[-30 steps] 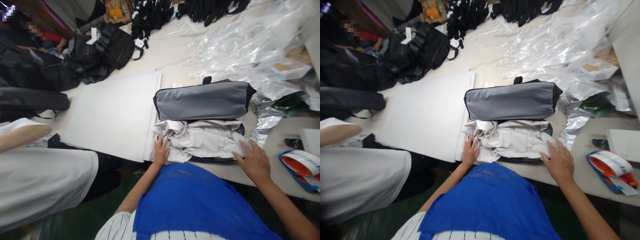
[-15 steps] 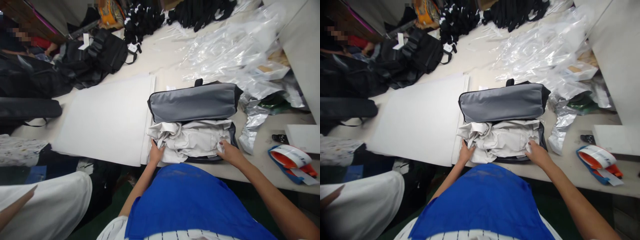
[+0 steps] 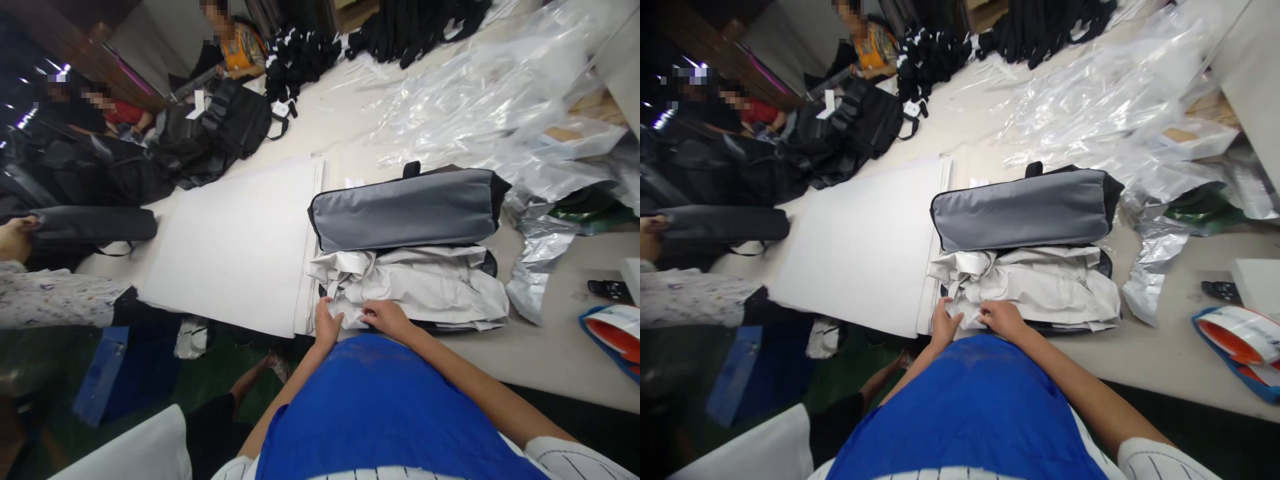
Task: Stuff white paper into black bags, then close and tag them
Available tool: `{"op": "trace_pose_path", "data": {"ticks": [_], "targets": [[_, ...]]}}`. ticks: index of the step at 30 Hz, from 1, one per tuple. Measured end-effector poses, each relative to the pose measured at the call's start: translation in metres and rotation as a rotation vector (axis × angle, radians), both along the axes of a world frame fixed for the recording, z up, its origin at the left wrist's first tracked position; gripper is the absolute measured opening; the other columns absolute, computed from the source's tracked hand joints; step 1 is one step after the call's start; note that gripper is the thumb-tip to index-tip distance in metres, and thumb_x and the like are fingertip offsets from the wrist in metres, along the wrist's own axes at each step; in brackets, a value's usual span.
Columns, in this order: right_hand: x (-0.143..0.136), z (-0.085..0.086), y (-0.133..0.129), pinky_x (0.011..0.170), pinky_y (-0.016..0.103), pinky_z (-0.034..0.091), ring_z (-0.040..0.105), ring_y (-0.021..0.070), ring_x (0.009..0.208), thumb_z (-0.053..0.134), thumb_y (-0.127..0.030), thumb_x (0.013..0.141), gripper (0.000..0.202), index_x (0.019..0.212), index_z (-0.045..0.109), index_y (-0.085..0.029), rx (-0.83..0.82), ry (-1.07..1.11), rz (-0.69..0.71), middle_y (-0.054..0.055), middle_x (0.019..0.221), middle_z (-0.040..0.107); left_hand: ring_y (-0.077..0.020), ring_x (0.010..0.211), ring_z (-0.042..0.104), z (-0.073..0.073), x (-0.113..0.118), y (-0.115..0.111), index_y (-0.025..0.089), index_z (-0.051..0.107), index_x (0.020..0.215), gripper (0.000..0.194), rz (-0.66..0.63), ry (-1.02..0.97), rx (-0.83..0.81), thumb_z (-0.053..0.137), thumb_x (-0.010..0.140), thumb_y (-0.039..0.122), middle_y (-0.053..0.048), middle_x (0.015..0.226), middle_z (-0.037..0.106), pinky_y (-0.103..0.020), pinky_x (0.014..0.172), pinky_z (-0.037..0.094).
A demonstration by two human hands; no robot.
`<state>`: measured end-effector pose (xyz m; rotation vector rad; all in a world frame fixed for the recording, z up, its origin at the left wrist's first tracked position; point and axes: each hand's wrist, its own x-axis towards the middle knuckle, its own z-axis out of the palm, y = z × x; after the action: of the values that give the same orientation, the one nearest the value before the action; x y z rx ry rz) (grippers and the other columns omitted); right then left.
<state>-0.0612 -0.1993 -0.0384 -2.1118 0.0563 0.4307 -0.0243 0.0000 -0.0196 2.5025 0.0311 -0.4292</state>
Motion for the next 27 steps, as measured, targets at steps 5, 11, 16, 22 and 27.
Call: {"op": "trace_pose_path", "data": {"ticks": [5, 11, 16, 22, 27], "targets": [[0.017, -0.045, -0.008, 0.053, 0.023, 0.038, 0.062, 0.0167, 0.054, 0.07, -0.037, 0.08, 0.018, 0.076, 0.072, -0.02, 0.149, 0.223, -0.06, -0.001, 0.056, 0.064, -0.0315, 0.126, 0.046, 0.017, 0.03, 0.002, 0.015, 0.051, 0.128, 0.045, -0.089, -0.447, 0.124, 0.06, 0.087, 0.032, -0.018, 0.133, 0.043, -0.047, 0.104, 0.042], [0.013, -0.074, -0.014, 0.043, 0.022, 0.04, 0.055, 0.0143, 0.044, 0.07, -0.049, 0.075, 0.034, 0.076, 0.068, -0.015, 0.506, 0.267, -0.07, -0.001, 0.053, 0.06, -0.0337, 0.149, 0.014, 0.018, 0.099, -0.032, 0.024, 0.028, 0.151, 0.066, -0.375, -0.585, 0.049, 0.053, 0.092, 0.041, -0.017, 0.16, 0.011, -0.055, 0.117, 0.026], [0.014, -0.069, -0.011, 0.044, 0.022, 0.042, 0.055, 0.0143, 0.045, 0.065, -0.042, 0.08, 0.028, 0.079, 0.068, -0.014, 0.473, 0.212, -0.057, -0.001, 0.054, 0.059, -0.038, 0.15, 0.008, -0.009, 0.092, -0.072, 0.033, 0.037, 0.148, 0.061, -0.787, -0.497, 0.228, 0.057, 0.09, 0.032, -0.01, 0.165, 0.0, -0.065, 0.113, 0.022], [-0.02, 0.0, -0.035, 0.074, 0.027, 0.048, 0.065, 0.0182, 0.08, 0.06, -0.02, 0.085, 0.014, 0.093, 0.071, -0.02, 0.036, -0.058, -0.19, 0.002, 0.085, 0.07, -0.0382, 0.149, 0.011, -0.039, 0.065, -0.069, 0.021, 0.03, 0.152, 0.063, -0.862, -0.481, 0.412, 0.05, 0.092, 0.019, -0.022, 0.161, 0.014, -0.062, 0.107, 0.034], [-0.073, 0.052, -0.1, 0.08, 0.03, 0.045, 0.06, 0.0237, 0.101, 0.054, -0.028, 0.095, 0.032, 0.127, 0.056, -0.021, -0.637, -0.102, -0.773, 0.009, 0.111, 0.063, -0.0407, 0.149, 0.01, -0.058, 0.065, -0.064, 0.018, 0.027, 0.153, 0.064, -0.897, -0.52, 0.481, 0.045, 0.091, 0.014, -0.025, 0.159, 0.018, -0.067, 0.106, 0.032]]}}
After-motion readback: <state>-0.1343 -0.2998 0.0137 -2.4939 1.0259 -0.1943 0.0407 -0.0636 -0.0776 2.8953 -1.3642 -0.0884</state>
